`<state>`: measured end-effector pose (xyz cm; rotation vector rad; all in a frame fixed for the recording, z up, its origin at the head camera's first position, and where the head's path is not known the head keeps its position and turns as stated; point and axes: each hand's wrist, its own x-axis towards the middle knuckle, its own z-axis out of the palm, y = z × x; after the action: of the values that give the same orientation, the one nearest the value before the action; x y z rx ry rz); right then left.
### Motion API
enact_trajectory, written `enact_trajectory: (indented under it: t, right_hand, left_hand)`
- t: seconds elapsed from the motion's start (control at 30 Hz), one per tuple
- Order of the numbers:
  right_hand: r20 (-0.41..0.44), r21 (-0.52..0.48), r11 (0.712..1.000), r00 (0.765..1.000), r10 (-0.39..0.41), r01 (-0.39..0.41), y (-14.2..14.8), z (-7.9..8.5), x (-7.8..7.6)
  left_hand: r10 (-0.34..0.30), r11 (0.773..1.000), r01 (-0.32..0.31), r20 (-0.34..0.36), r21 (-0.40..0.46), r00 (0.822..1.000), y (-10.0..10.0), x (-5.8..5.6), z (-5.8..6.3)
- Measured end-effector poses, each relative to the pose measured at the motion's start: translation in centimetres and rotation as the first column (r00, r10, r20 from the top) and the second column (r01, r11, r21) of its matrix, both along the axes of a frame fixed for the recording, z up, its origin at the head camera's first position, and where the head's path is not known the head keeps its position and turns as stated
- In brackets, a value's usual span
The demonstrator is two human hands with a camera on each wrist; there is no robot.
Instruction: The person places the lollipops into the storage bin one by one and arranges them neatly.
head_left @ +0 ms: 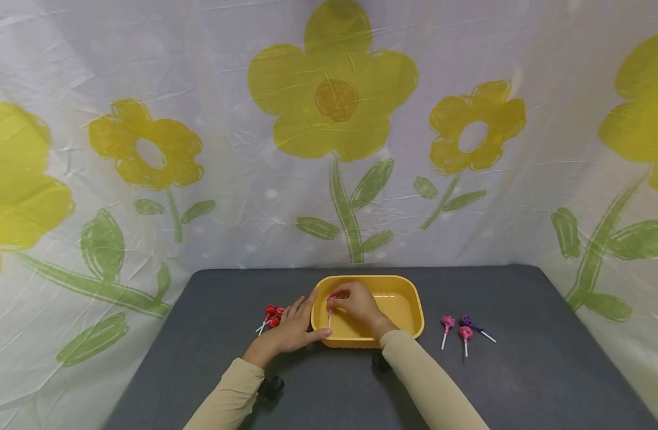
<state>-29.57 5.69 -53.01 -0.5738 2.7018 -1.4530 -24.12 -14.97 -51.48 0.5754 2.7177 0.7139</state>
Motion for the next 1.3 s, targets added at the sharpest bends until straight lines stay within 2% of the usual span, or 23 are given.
enact_trajectory:
  t: [0.23,0.47,1.3]
  right_hand:
    - [-0.027,0.036,0.999,1.000,-0.001,0.002,-0.04,-0.32,-0.23]
    - [-0.010,0.055,0.998,1.000,-0.013,0.013,-0.14,-0.13,-0.09]
    - [-0.043,0.114,0.993,0.999,-0.011,0.016,-0.52,-0.13,-0.05]
  left_hand:
    - [0.008,1.000,-0.009,0.010,0.017,1.000,0.00,-0.08,-0.09]
    - [0.008,1.000,-0.008,0.012,0.016,1.000,-0.01,0.02,0.02]
    - [-0.002,1.000,0.003,-0.003,0.028,1.000,0.00,0.20,0.14]
